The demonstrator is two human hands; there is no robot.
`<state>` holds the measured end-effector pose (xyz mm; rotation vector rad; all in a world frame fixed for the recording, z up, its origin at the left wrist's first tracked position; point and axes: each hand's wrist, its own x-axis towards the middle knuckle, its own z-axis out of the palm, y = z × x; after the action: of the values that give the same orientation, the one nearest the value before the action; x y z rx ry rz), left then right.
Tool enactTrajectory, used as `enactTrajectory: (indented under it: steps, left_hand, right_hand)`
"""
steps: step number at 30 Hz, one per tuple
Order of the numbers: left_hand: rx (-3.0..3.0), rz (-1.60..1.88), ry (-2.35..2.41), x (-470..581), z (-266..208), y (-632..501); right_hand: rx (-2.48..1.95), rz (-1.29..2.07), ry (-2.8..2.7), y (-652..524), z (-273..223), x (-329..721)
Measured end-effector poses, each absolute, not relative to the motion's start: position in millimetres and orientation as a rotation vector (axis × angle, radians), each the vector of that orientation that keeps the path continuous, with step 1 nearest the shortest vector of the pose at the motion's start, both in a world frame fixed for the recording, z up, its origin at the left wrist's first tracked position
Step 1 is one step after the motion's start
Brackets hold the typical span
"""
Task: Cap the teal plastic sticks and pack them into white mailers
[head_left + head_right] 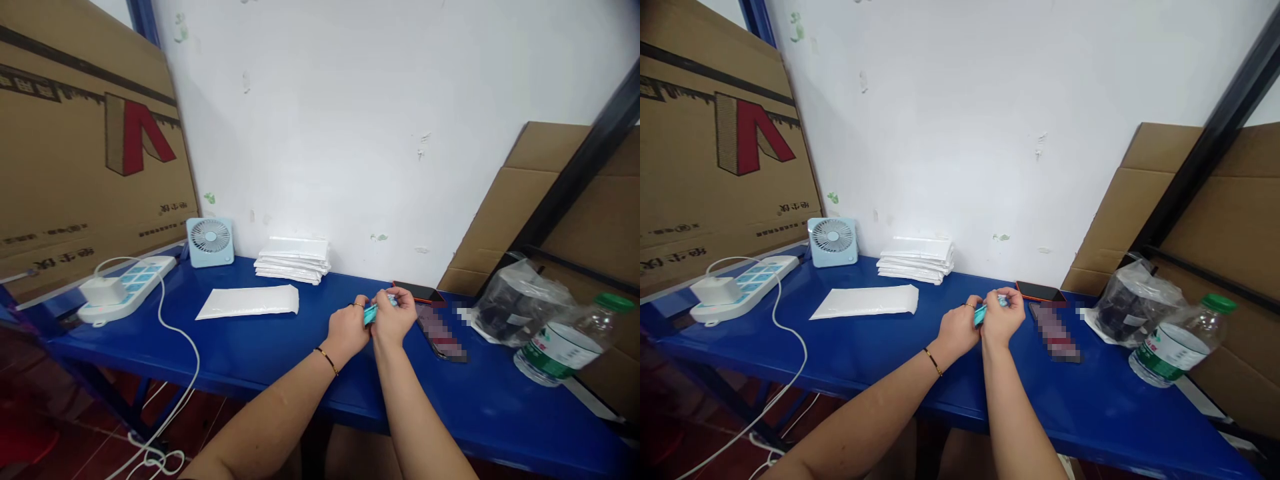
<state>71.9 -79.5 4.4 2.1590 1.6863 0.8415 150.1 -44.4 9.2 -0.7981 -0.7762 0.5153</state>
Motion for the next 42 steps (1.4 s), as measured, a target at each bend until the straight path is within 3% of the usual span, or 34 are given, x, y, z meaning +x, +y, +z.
enactTrajectory:
  steps: [4,7,11,14,24,28,32,35,38,42]
  left_hand:
    - [1.978,0.853,1.609,69.3,-1.6,-74.2]
    - [1.797,0.811,1.369,66.2,1.4,-75.2]
    - [1.247,0.382,0.67,58.1,11.9,-84.1]
    - [0.871,0.2,0.402,52.6,13.5,-89.6]
    - [0.388,1.0,0.378,65.3,7.2,-86.6]
    - [0.713,0.998,0.63,67.2,14.2,-83.4]
    - [1.565,1.139,1.253,24.6,21.4,-84.5]
    - [2.262,0.766,1.838,-40.7,19.1,-83.9]
    - [2.138,0.253,2.408,-101.4,7.9,-78.5]
    - [2.177,0.183,2.535,-133.5,4.1,-69.7]
  right_hand:
    - [-0.726,0.612,-0.657,-38.2,11.4,158.1]
    - [-0.657,0.893,-0.906,-46.3,23.6,169.3]
    - [-0.473,1.447,-1.37,-61.1,35.9,181.6]
    - [-0.352,1.594,-1.479,-67.5,40.3,182.1]
    - [-0.365,1.225,-1.237,-80.6,61.7,158.5]
    - [-0.383,1.349,-1.17,-79.9,48.1,148.6]
    - [-0.384,1.403,-0.936,-56.4,39.1,167.8]
    - [-0.417,1.474,-0.785,-32.5,25.0,190.5]
    - [-0.447,1.583,-0.667,-17.3,8.6,203.1]
    - [-0.423,1.638,-0.617,-14.0,0.5,201.3]
